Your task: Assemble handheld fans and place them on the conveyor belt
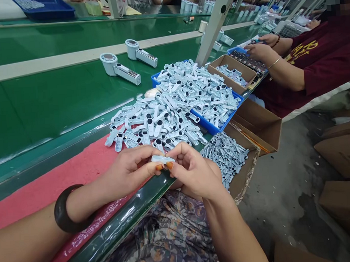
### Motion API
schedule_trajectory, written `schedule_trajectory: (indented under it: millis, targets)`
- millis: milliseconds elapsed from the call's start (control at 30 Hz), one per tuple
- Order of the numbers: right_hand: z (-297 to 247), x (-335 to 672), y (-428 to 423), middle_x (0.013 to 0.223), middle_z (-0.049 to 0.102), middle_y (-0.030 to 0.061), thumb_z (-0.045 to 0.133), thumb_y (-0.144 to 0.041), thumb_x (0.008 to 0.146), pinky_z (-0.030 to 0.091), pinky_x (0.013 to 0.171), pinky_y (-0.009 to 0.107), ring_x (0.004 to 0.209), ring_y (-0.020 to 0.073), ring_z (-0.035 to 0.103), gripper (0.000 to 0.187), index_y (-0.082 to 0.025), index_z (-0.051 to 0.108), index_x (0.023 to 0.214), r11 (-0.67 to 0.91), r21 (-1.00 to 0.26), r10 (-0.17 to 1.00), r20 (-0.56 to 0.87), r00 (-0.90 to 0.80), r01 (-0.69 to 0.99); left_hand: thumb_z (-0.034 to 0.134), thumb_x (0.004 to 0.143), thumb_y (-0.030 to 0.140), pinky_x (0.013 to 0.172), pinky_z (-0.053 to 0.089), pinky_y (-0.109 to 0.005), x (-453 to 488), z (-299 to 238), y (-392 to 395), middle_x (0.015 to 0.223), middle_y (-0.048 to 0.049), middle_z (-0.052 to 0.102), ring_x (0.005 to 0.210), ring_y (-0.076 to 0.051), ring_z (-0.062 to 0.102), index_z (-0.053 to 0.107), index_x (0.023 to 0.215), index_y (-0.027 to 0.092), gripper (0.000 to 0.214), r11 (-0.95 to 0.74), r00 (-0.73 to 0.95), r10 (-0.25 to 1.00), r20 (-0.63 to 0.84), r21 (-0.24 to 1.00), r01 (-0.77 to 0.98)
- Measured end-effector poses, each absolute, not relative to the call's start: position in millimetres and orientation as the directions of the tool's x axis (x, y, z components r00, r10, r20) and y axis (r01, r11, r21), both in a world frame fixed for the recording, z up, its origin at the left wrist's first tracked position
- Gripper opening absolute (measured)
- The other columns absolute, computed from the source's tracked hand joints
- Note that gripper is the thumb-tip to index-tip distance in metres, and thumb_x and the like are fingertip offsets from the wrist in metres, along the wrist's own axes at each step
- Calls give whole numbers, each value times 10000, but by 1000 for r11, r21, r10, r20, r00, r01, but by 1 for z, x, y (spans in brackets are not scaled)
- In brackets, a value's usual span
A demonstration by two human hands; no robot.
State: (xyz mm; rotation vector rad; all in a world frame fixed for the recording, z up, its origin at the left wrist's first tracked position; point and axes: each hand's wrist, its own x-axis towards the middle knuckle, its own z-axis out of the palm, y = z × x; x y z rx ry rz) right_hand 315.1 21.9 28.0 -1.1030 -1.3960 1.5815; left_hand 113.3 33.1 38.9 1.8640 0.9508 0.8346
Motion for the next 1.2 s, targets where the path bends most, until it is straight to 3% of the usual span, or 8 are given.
schedule_trajectory:
  millis: [400,567,733,867,1033,1200]
  targets:
    - [29,314,23,735,551,-35,677,-284,854,391,571,256,675,135,528,142,-222,587,943,-123,-992,936,-121,-331,17,590,966,273,639,484,-175,113,38,34,782,-6,671,707,-105,615,700,912,166,163,-361,468,860,203,891,277]
    - [33,318,21,794,635,-15,637,-228,871,477,607,251,688,128,605,124,-203,607,990,-121,-992,923,-98,-372,-39,597,993,307,670,554,-167,112,36,36,831,-20,699,720,-102,665,685,957,152,182,-113,533,845,54,990,80]
    - [35,329,11,878,660,5,605,-269,973,516,625,248,697,118,636,175,-216,649,1134,-60,-997,928,-35,-372,-55,642,985,424,729,609,-221,108,31,38,917,-58,721,761,-136,713,680,1053,143,292,136,623,778,-79,990,-43]
    - [30,333,6,824,635,-3,610,-351,1022,489,627,234,700,109,601,155,-229,699,1060,20,-999,949,29,-313,-34,682,956,490,723,603,-196,109,30,38,842,-33,713,741,-127,712,692,1030,150,348,196,631,768,-110,978,-68]
    - [24,327,1,806,624,-16,711,-317,970,462,607,212,699,102,560,98,-234,692,1019,7,-991,951,47,-306,-132,693,937,538,693,598,-171,111,30,38,805,-20,719,714,-114,703,693,1027,161,387,242,637,759,-136,967,-82]
    - [19,320,-3,763,614,-28,736,-296,950,474,595,195,676,95,570,86,-228,687,969,40,-987,968,77,-240,-157,730,932,465,733,606,-182,111,29,37,883,-35,736,764,-119,716,695,1152,188,355,182,558,828,-58,969,-170]
